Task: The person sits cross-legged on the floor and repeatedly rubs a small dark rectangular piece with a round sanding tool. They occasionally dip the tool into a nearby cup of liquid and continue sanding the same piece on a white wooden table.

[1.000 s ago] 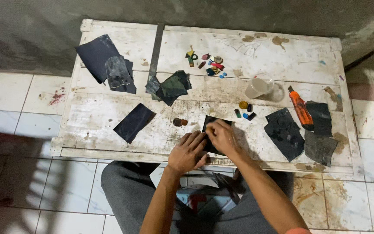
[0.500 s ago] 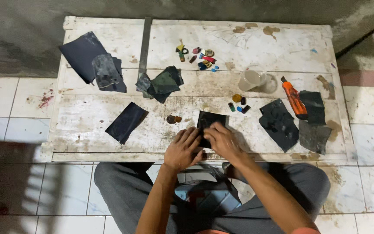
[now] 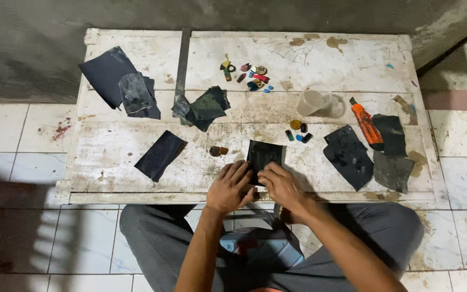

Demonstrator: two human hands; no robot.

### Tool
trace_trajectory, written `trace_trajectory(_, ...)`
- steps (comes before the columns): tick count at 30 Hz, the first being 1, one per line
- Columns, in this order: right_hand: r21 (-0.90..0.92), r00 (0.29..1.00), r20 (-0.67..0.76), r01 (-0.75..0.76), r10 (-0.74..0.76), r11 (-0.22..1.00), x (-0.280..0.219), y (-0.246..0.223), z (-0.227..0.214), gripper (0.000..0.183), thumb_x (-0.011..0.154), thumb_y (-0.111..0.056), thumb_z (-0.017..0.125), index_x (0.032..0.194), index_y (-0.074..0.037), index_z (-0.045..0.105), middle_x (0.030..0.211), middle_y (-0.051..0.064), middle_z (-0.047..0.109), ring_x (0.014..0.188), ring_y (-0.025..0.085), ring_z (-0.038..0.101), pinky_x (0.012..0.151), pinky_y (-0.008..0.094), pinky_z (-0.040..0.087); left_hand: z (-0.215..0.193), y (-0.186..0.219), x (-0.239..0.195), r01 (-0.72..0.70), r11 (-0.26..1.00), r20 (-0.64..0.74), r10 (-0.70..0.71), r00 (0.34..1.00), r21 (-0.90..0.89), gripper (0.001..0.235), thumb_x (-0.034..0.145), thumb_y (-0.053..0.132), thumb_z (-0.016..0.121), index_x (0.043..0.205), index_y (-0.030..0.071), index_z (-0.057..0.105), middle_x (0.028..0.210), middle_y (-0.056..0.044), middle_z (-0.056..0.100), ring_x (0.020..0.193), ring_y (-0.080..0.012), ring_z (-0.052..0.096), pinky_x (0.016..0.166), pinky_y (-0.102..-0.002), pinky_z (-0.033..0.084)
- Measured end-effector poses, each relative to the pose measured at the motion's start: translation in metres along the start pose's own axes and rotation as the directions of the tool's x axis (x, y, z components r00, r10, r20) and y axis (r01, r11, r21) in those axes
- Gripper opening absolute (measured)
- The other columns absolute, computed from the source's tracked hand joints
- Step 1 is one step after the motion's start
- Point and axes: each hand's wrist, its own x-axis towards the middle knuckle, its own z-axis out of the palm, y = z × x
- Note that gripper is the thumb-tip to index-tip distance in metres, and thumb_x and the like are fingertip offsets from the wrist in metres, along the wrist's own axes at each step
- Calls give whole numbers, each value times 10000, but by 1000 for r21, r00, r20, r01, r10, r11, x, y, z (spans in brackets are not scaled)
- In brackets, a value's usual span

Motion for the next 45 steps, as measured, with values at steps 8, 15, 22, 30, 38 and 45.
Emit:
trace_trajectory(8, -2, 983, -180, 42, -42, 999, 66, 35, 25, 124, 944, -185, 624, 976, -86, 691, 862, 81, 566, 784, 356, 634, 682, 395, 541, -3, 2, 4, -4, 1000, 14, 4, 1000, 4, 406, 891, 395, 557, 1165, 108, 646, 1221, -141, 636, 1198, -302, 605, 996, -439, 460)
trace_trajectory(15, 20, 988, -142, 56, -52, 998, 33, 25, 23, 148, 950, -201, 586, 956, -97, 691, 863, 88, 576, 776, 381, 635, 632, 437, 538, 4, 1, 3, -15, 1000, -19, 16, 1000, 22, 407, 889, 410, 545, 1146, 115, 657, 1212, -135, 644, 1187, -307, 612, 975, -434, 467)
trace_trajectory(22, -20, 986, -165, 20, -23, 1000, 12, 19, 26, 169, 958, -205, 575, 996, -105, 706, 889, 47, 609, 782, 327, 667, 609, 364, 555, -2, 5, 9, -27, 999, 7, 27, 1000, 35, 411, 909, 428, 516, 1170, 135, 637, 1238, -121, 634, 1206, -292, 603, 983, -429, 465)
trace_trajectory(30, -380, 961, -127, 182, -246, 907, 59, 31, 10, 235, 979, -140, 556, 747, -160, 580, 736, 11, 535, 790, 119, 570, 792, 264, 437, -4, 7, 12, -35, 998, 34, 34, 999, 45, 422, 881, 396, 556, 1168, 96, 632, 1189, -154, 644, 1166, -324, 620, 937, -453, 491)
trace_trajectory(38, 38, 997, -58, 48, -46, 998, 6, 29, 25, 143, 951, -288, 571, 864, -187, 623, 831, -29, 505, 758, 246, 592, 697, 314, 484, -3, 5, 9, -51, 997, 36, 49, 998, 58, 419, 909, 417, 512, 1189, 125, 622, 1227, -127, 631, 1201, -301, 605, 965, -437, 471)
trace_trajectory(45, -117, 968, -227, 83, -108, 990, 58, 39, 36, 116, 934, -221, 663, 933, -104, 663, 854, 52, 548, 681, 269, 612, 605, 332, 496, -5, 7, 5, -28, 998, 45, 26, 999, 56, 421, 905, 420, 538, 1179, 114, 631, 1232, -135, 632, 1220, -306, 593, 983, -437, 457)
